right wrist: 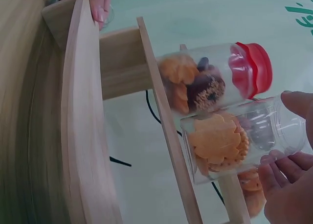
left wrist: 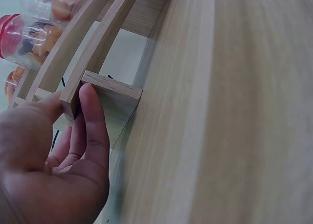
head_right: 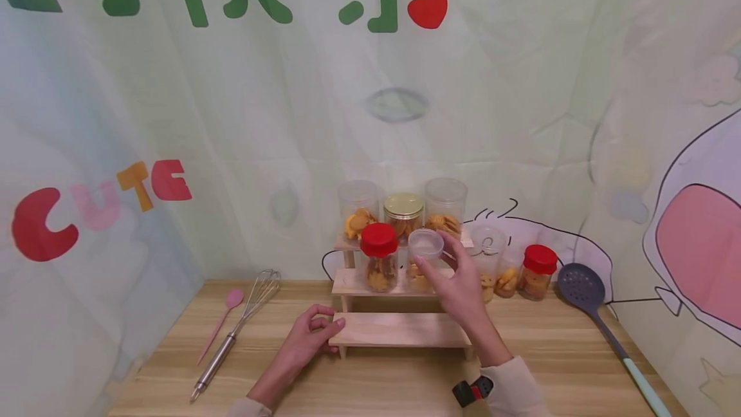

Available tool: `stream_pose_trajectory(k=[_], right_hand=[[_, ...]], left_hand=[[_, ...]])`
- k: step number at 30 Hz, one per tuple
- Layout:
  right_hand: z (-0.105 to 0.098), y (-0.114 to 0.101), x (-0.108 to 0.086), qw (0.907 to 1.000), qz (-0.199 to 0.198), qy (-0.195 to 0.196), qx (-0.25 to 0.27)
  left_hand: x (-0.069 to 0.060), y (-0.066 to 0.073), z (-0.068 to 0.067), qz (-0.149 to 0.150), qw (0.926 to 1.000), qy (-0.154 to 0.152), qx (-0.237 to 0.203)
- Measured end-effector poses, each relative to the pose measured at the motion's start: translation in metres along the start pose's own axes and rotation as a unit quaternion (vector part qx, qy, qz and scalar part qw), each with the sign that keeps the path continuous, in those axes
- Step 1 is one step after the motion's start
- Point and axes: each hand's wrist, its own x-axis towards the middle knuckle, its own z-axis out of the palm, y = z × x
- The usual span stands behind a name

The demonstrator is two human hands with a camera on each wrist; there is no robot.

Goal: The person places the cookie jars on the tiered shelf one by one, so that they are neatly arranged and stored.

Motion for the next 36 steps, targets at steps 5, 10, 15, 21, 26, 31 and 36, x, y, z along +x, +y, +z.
stream_pose_trajectory(k=[5,10,15,21,26,31,36], right_hand=[[0.014,0.0,0.005,0.9999,-0.01,0.005,0.01],[0.022,0.002,0.009,0.9997,-0.015,0.018,0.008],[0.027,0.003,0.014,0.9993,-0.032,0.016,0.009],[0.033,0.003,0.017,0.9988,-0.043,0.011,0.019],[0.034,0.003,0.016,0.9992,-0.033,0.008,0.02],[0.035,0.007,0.013,0.9996,-0.023,0.012,0.014],[0.024,0.016,0.001,0.9995,-0.023,0.019,0.013]], left_hand=[[0.0,0.001,0.0,-0.001,1.0,0.0,0.003],[0.0,0.0,0.001,-0.008,1.0,0.003,0.005],[-0.001,0.0,0.002,-0.007,0.9999,0.006,0.007],[-0.002,0.002,0.002,-0.009,0.9999,0.008,0.011],[-0.002,0.003,0.002,-0.01,0.9998,0.013,0.008],[-0.003,0.001,0.0,-0.011,0.9999,0.011,0.004],[-0.002,0.002,-0.001,-0.01,0.9999,0.001,0.002]])
